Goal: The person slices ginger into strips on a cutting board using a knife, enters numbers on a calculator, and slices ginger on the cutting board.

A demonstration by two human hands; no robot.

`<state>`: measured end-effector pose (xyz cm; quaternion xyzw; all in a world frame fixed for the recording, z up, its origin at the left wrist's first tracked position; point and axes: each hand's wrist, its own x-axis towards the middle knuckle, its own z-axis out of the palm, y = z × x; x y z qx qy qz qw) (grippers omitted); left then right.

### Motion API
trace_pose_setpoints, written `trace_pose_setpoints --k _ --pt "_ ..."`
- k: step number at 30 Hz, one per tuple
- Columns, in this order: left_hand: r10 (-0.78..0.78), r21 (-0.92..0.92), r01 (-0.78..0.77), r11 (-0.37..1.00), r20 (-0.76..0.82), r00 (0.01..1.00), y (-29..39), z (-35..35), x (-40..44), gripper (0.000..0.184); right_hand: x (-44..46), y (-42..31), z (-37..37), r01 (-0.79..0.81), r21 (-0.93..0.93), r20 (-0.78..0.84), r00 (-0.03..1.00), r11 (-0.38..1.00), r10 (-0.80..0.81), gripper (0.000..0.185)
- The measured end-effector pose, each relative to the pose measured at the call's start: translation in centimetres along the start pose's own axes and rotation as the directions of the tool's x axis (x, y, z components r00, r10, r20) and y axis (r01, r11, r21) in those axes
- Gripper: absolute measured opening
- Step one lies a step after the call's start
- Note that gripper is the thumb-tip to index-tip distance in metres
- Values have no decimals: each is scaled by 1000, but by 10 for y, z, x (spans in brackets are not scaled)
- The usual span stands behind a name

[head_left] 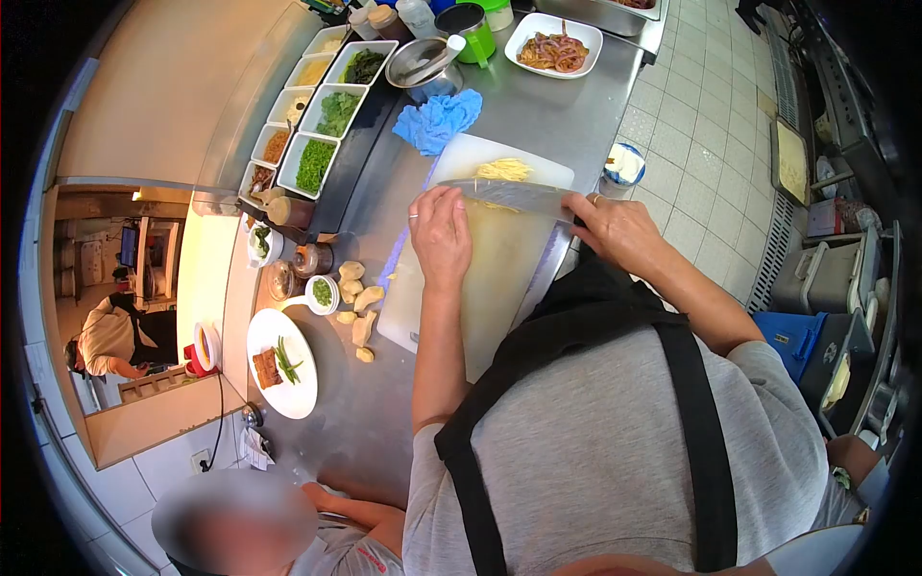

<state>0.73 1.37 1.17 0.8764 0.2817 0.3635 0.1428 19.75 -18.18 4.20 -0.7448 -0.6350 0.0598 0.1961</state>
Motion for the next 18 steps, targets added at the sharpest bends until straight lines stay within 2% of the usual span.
trace_pose_setpoints --k 3,9,12,15,18 --pt "81 11 -82 997 66 994 5 6 0 15 -2 -2 -1 5 -5 15 1000 1000 -5 31" --pt "116 22 -118 993 97 989 18 22 -1 18 1 -5 6 6 -4 32 999 1000 -6 31" --pt "115 6 -116 993 99 988 13 27 0 18 2 -6 7 9 4 41 999 1000 -9 31" --pt "65 -57 -65 996 3 998 5 21 0 20 0 -8 3 20 -31 41 999 999 -18 30" --pt "-6 -37 5 999 -20 1000 0 14 -7 20 -2 -4 7 20 -8 37 999 1000 -20 30"
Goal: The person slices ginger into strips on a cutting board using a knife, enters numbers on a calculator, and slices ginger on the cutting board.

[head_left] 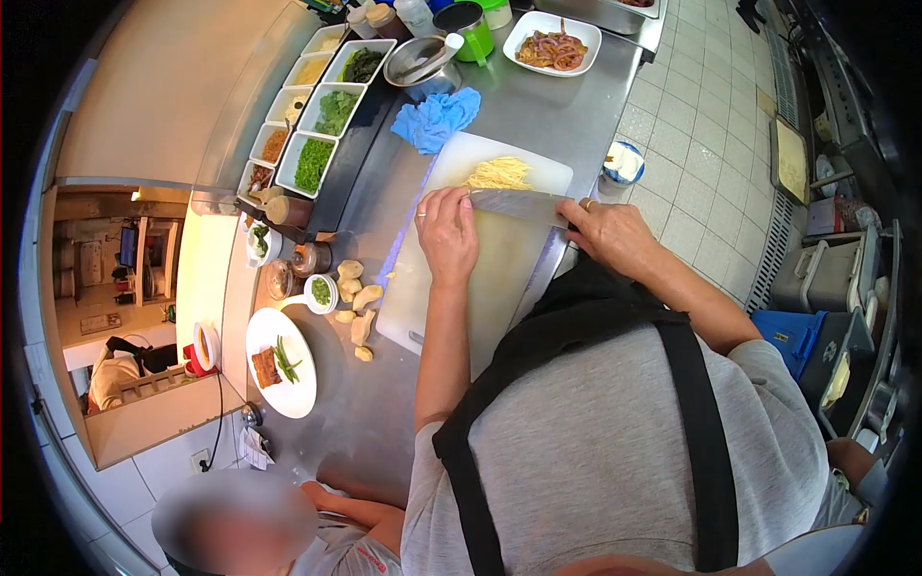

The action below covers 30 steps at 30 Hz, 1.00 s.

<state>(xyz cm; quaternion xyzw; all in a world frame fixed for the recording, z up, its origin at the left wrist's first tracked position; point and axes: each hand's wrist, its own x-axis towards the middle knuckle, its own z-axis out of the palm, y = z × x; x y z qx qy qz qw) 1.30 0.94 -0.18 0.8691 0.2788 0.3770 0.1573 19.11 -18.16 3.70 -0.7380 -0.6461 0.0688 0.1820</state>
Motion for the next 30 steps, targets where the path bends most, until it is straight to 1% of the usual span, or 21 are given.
trace_pose_setpoints --k 3,6,9,12,15,18,21,23,25,27,29,30 --pt "74 16 -76 997 113 991 1 0 1 21 1 -1 1 19 -4 -2 1000 1000 -19 30" --pt "87 60 -97 993 152 985 6 2 2 20 2 -3 1 1 0 10 1000 1000 -1 30" --pt "95 98 -104 990 98 991 4 3 3 21 1 -2 -4 -5 -1 4 1000 1000 5 29" --pt "49 74 -50 996 18 999 6 -5 1 22 -1 0 -3 -5 -12 -11 1000 1000 5 29" --pt "54 50 -57 997 59 997 0 -8 -7 25 -2 0 -3 -6 -11 -10 1000 1000 6 29" --pt "88 64 -95 993 100 991 7 -5 -8 24 -2 0 1 11 1 -49 999 1000 -10 27" --pt "121 76 -132 988 138 983 5 6 -9 27 -4 6 14 21 34 14 1000 999 -21 26" --pt "97 19 -103 994 221 970 3 12 -11 34 -5 1 16 46 17 -21 999 999 -46 20" --pt "99 -35 -95 995 162 982 10 9 -7 39 -3 -4 18 59 67 9 998 996 -59 18" --pt "84 16 -87 996 116 990 17 -1 -5 41 2 -13 13 114 99 -37 993 988 -111 17" --pt "29 14 -30 999 44 999 16 -9 -11 41 10 -14 30 145 83 -5 989 986 -145 18" --pt "6 -1 -6 1000 13 1000 11 -13 -15 40 15 -17 36 164 110 -17 987 980 -163 19"
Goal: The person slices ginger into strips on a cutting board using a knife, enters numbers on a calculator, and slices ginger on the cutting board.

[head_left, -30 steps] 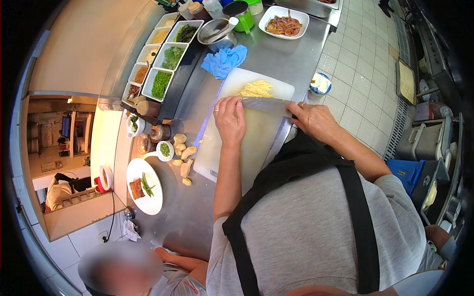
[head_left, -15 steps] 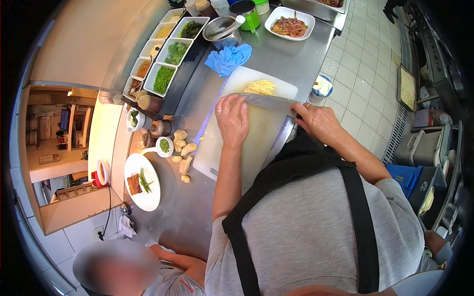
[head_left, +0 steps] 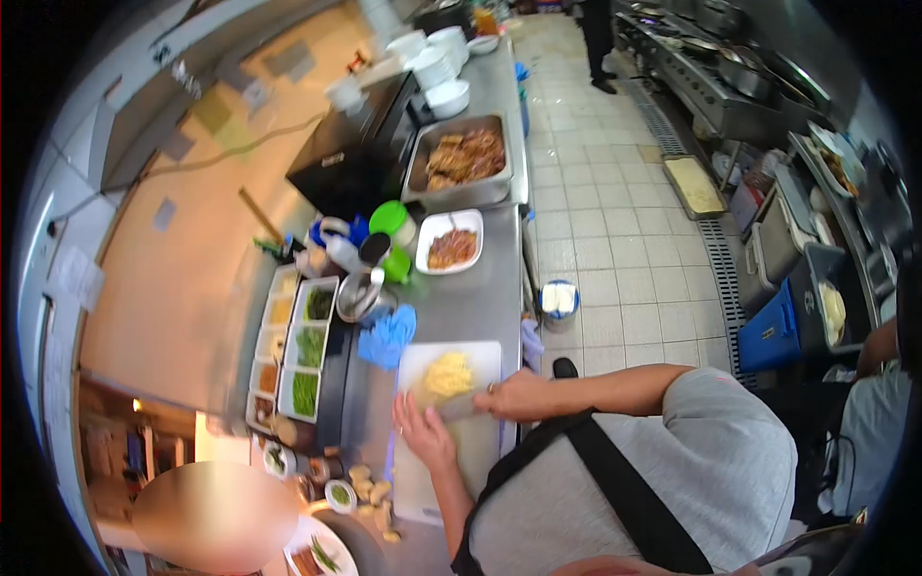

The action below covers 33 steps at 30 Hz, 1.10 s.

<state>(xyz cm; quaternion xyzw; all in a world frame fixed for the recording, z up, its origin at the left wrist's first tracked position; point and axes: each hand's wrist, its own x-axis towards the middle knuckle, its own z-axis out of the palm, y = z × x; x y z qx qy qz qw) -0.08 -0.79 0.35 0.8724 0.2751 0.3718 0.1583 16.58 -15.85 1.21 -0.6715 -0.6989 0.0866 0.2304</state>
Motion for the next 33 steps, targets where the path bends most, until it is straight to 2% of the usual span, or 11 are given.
trace_pose_setpoints --k 8,11,14,16,18,19,20,21,22,24,33 --pt "-227 -41 223 974 -148 963 -20 -37 -57 32 27 -26 -8 -6 246 74 997 969 -13 29" --pt "-358 -110 351 930 -45 933 -36 -33 -75 31 30 -23 -14 -157 259 140 982 953 124 33" --pt "-286 -75 286 955 16 958 -19 -28 -63 31 30 -3 -2 -172 338 45 985 925 167 35" --pt "-223 -133 231 964 77 972 -20 -11 -53 31 27 18 14 -57 465 -165 975 883 149 35" --pt "-140 -98 151 984 110 984 -14 4 -37 31 25 26 -4 -220 513 -9 965 830 261 32" --pt "-123 -112 140 984 147 981 -8 9 -28 32 29 57 35 40 449 -324 938 892 121 32" --pt "-122 -122 138 983 131 984 -4 14 -22 31 21 30 -23 -350 537 108 931 767 349 31" --pt "-119 -86 130 988 125 985 4 15 -13 30 19 33 -22 -321 658 39 918 681 394 26" --pt "-106 -116 118 986 102 989 6 19 -7 28 21 29 -37 -502 754 272 825 424 495 21" --pt "-67 -145 76 986 69 995 10 22 -3 26 17 29 -40 -458 719 222 864 522 452 21" --pt "33 -28 -32 999 19 999 21 22 6 25 15 33 -29 -445 770 277 879 457 389 22"
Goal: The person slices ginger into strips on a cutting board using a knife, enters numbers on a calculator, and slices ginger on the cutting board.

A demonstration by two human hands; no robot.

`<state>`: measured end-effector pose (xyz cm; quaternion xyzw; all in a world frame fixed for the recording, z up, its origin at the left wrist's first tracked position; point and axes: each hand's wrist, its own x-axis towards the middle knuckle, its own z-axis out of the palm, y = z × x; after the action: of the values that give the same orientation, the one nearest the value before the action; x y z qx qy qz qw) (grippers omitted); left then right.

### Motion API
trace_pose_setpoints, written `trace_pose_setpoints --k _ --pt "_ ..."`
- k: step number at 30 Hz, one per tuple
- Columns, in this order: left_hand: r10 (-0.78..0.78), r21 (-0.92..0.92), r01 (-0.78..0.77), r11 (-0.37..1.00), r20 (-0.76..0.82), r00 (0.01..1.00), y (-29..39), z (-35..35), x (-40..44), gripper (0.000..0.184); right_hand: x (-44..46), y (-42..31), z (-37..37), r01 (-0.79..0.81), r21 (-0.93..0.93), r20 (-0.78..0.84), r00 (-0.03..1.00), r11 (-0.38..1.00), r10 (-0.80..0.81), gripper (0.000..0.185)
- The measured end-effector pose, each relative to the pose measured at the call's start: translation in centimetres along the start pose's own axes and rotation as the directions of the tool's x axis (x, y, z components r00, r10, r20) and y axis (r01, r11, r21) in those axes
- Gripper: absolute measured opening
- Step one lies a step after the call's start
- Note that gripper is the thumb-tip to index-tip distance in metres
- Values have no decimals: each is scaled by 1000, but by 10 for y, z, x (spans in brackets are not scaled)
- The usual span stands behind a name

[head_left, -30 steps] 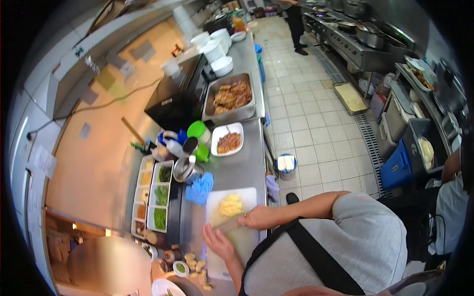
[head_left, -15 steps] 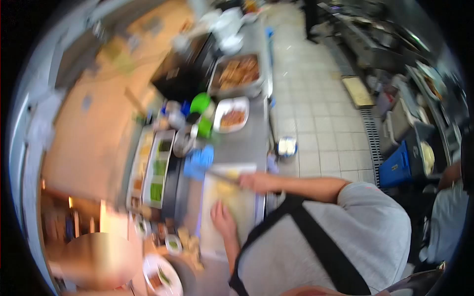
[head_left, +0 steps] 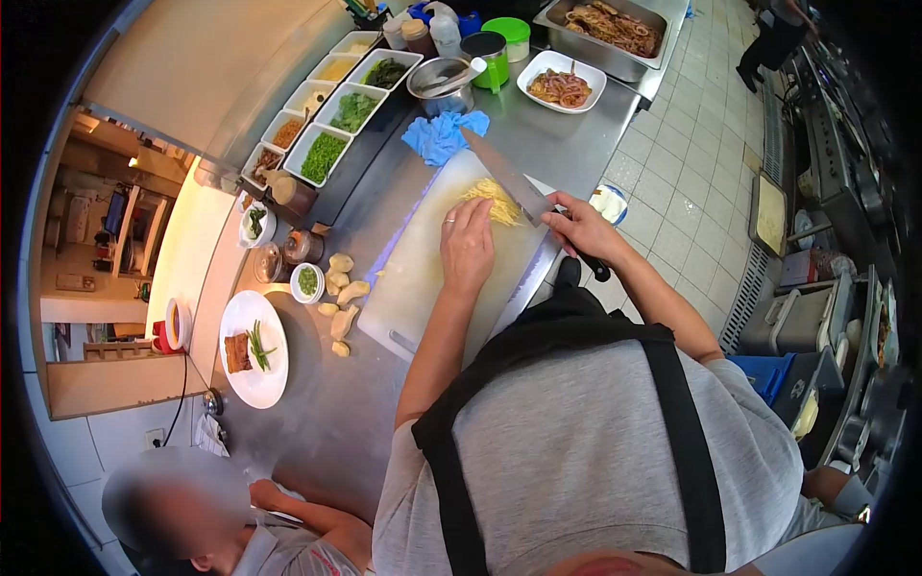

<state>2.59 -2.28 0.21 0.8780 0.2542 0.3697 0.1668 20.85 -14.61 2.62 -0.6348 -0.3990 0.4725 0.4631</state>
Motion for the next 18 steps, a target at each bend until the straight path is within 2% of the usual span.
trace_pose_setpoints --k 3,6,7,8,10,11,13,14,15,17,18 --pt "135 -63 -136 989 -17 991 6 -1 4 27 6 1 2 -26 87 21 999 996 24 24" --pt "215 82 -218 973 41 976 9 -1 2 29 7 -4 6 -39 60 28 999 997 37 25" --pt "168 91 -170 981 34 985 7 -7 -3 29 4 -15 4 -31 -102 57 998 994 37 33" --pt "124 97 -126 987 24 992 6 -14 -7 28 7 -12 9 89 -264 36 996 960 -82 35" --pt "14 160 -14 987 3 1000 0 -25 -16 29 1 -20 21 290 -559 28 943 777 -331 40" --pt "-48 214 48 976 -8 999 -5 -35 -26 30 -7 -38 26 103 -601 65 995 793 -80 46" --pt "-150 310 148 939 -18 989 -15 -51 -46 33 -5 -24 45 286 -682 151 956 673 -253 46" --pt "-196 355 189 916 -15 980 -20 -56 -57 35 -2 -13 58 299 -703 135 947 645 -292 45" --pt "-225 365 207 907 6 974 -26 -61 -66 36 5 0 71 258 -765 145 962 590 -232 42" --pt "-247 397 208 894 48 968 -21 -59 -90 37 6 12 83 320 -812 181 933 488 -311 38" --pt "-233 420 191 887 50 971 -20 -59 -98 37 0 13 77 333 -780 152 922 530 -356 37"
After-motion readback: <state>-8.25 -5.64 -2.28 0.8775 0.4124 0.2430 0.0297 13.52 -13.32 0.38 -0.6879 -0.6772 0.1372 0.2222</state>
